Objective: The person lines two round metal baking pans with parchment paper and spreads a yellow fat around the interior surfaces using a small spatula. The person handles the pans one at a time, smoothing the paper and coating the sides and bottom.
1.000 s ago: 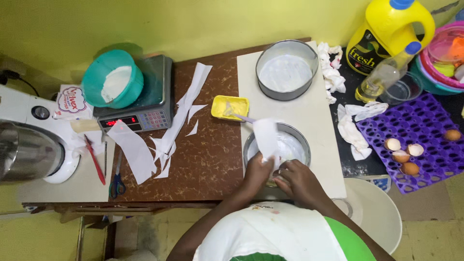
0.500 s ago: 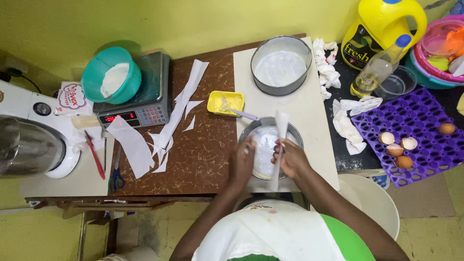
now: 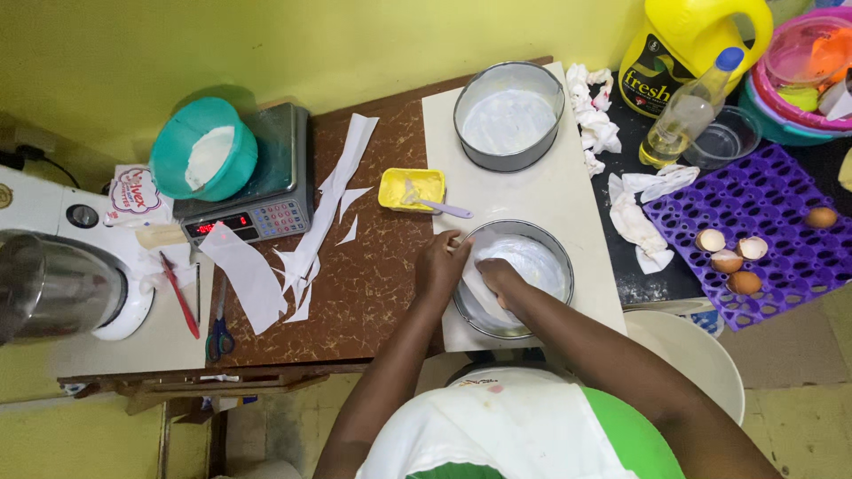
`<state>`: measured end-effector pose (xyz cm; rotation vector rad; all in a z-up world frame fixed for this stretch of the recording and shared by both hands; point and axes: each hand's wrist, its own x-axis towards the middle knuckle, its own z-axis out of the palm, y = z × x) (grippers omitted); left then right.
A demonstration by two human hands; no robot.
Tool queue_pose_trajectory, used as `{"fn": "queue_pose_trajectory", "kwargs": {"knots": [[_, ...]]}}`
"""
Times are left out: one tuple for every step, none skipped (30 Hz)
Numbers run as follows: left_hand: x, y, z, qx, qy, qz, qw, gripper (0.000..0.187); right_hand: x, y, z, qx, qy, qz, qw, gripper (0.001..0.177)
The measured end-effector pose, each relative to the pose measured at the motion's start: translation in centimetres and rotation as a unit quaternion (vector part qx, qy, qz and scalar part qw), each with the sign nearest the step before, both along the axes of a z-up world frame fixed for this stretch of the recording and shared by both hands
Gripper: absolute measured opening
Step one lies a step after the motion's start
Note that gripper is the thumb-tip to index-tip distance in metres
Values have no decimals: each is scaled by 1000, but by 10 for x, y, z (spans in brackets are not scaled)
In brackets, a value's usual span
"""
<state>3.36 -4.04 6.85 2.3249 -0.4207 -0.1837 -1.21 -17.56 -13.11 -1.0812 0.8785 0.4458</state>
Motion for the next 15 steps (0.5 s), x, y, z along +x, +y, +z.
{"fn": "queue_pose_trajectory", "kwargs": {"knots": [[8, -3, -13, 34, -12, -13, 999, 33, 0, -1, -1, -10, 3, 10, 1000, 43], [16, -6, -26, 67, -25, -25, 997, 34, -1, -3, -2, -20, 7, 19, 1000, 42], [19, -8, -30, 67, -25, -27, 997, 34, 1, -2, -8, -20, 7, 18, 1000, 42], [23, -10, -33, 91, -24, -37, 995, 27, 2, -2, -13, -16, 1, 17, 1000, 42], [26, -13, -37, 114, -24, -47, 992, 22, 3, -1, -19, -11, -6, 16, 1000, 42], [26, -16, -31, 114, -24, -51, 992, 22, 14, 0, -41, -11, -6, 12, 1000, 42], [26, -18, -24, 130, -3, -57, 990, 20, 24, 1, -63, -137, -55, 105, 983, 45], [26, -21, -18, 146, 17, -63, 987, 19, 35, 2, -86, -259, -103, 195, 940, 53], [24, -23, -9, 147, 17, -67, 987, 19, 0, -1, -9, -259, -102, 192, 941, 53], [23, -24, 0, 152, 10, -79, 985, 18, -16, -2, 63, -282, -109, 225, 926, 52], [21, -25, 9, 156, 4, -92, 983, 17, -26, -10, 132, -305, -116, 257, 910, 51], [23, -25, 7, 157, 3, -93, 983, 17, -34, -10, 159, -305, -117, 256, 910, 51], [25, -26, 4, 169, 7, -92, 981, 18, -42, -10, 185, -373, -119, 290, 873, 46], [25, -26, 2, 180, 12, -90, 979, 19, -50, -10, 211, -439, -120, 322, 830, 42], [27, -26, -4, 181, 12, -90, 979, 19, -51, -7, 216, -438, -119, 322, 831, 42]]}}
